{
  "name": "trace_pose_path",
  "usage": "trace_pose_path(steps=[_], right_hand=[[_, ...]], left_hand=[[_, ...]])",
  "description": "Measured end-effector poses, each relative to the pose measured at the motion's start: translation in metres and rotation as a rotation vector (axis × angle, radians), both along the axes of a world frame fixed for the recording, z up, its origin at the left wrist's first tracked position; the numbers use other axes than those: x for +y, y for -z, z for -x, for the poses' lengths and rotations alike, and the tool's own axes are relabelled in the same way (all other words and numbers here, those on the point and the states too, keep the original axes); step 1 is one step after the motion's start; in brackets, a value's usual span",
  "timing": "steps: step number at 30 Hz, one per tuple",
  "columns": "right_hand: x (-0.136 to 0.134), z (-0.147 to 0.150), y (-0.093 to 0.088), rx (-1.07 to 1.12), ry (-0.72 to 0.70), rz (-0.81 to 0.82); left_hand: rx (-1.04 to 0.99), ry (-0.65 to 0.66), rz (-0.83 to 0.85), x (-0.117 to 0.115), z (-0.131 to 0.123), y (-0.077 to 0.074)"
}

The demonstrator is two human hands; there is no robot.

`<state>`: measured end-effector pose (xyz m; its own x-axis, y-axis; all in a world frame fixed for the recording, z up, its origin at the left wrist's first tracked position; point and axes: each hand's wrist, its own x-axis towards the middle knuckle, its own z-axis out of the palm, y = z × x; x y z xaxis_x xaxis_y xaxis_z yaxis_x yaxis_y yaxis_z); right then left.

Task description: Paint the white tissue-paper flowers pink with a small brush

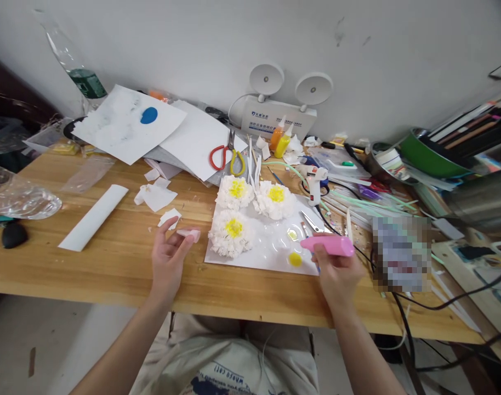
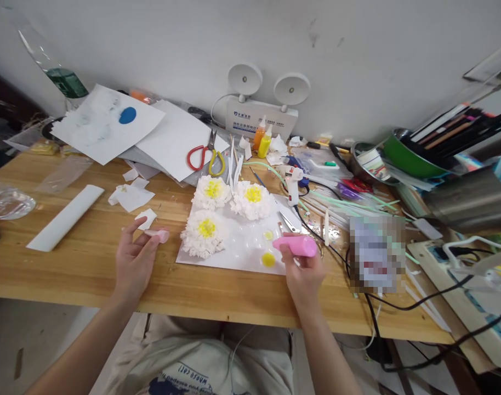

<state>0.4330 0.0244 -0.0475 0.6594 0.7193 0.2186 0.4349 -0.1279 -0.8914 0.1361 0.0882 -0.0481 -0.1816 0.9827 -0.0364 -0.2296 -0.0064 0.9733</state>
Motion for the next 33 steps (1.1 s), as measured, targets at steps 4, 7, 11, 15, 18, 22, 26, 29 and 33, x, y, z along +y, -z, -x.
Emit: trace_pose_path(steps=[4, 7, 11, 15, 18, 22, 26, 29, 33], right_hand=[[0.004, 0.004, -0.001, -0.009, 0.001, -0.052], [0.004, 0.004, 0.001, -0.026, 0.055, -0.078], [0.003, 0.001, 0.005, -0.058, 0.070, -0.106], [0.000, 0.001, 0.009, -0.086, -0.040, -0.174], [-0.001, 0.002, 0.010, -0.053, -0.051, -0.199], [0.000, 0.002, 0.008, 0.025, 0.032, -0.147], [0.002, 0.001, 0.005, 0.092, 0.106, -0.093], [0.004, 0.001, 0.004, 0.120, 0.121, -0.088], [0.008, 0.002, 0.000, 0.194, 0.087, -0.075]], left_hand=[[-0.013, -0.006, 0.008, 0.001, -0.001, 0.001], [-0.014, -0.006, 0.017, 0.001, -0.001, 0.000], [-0.011, -0.003, 0.025, 0.000, -0.002, -0.001], [0.002, 0.008, 0.018, 0.000, -0.001, 0.000], [0.013, 0.003, 0.019, 0.000, -0.001, 0.002], [0.001, 0.010, 0.013, -0.001, -0.001, 0.001], [0.001, -0.004, 0.013, -0.001, -0.002, -0.001], [0.006, -0.007, 0.021, 0.000, -0.003, -0.001], [-0.002, -0.004, 0.008, 0.000, -0.003, -0.001]])
